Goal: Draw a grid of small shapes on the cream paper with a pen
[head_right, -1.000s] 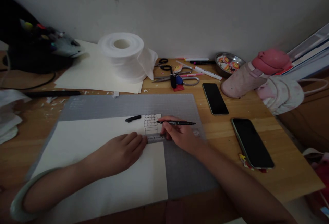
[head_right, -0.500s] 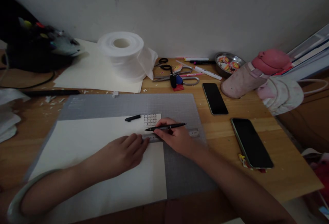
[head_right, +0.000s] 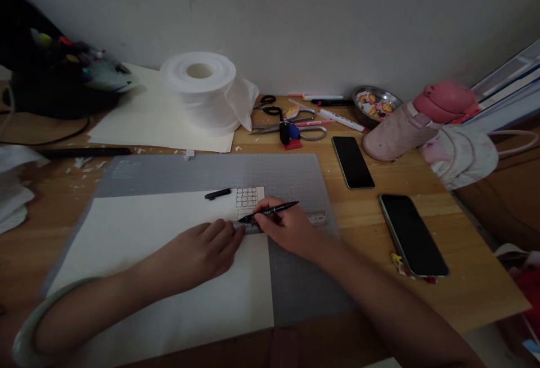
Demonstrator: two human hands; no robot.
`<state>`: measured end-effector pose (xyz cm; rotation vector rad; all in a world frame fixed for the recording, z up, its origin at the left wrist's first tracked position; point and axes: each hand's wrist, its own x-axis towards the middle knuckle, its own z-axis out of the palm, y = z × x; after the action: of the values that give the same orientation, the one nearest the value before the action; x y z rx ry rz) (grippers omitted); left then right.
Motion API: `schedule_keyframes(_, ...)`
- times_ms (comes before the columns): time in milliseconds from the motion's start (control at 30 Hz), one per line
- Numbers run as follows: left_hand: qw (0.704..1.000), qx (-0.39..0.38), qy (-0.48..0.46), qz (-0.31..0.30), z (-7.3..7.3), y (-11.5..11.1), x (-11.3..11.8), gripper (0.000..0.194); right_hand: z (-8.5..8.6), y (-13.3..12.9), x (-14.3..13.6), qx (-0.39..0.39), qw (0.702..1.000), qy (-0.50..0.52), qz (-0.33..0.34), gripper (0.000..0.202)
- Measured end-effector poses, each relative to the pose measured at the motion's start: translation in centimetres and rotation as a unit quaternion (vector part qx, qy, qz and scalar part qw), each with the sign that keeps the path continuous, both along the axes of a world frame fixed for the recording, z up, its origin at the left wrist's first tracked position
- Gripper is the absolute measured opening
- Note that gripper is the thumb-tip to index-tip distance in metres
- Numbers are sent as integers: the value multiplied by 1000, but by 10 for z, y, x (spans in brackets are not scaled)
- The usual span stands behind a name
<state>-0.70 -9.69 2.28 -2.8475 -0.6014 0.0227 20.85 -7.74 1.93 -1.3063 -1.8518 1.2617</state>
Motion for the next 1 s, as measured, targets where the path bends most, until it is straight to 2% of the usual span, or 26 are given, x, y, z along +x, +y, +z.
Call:
schedule_keyframes(467,1000,1,-19,11,-2,0,-1,18,-3,0,0,11,1000,-4,1,12)
schedule_keyframes(700,1000,-16,-16,21,1,-1,1,19,3,1,0,33,999,-11,8,10)
schedule_keyframes(833,1000,-12,-14,19,2,-1,1,22,4,0,0,36,999,-4,-11,8)
schedule_keyframes(1000,1000,-10,-14,23,1,0,1,24,-5,1,2,0,998,28,-64,5)
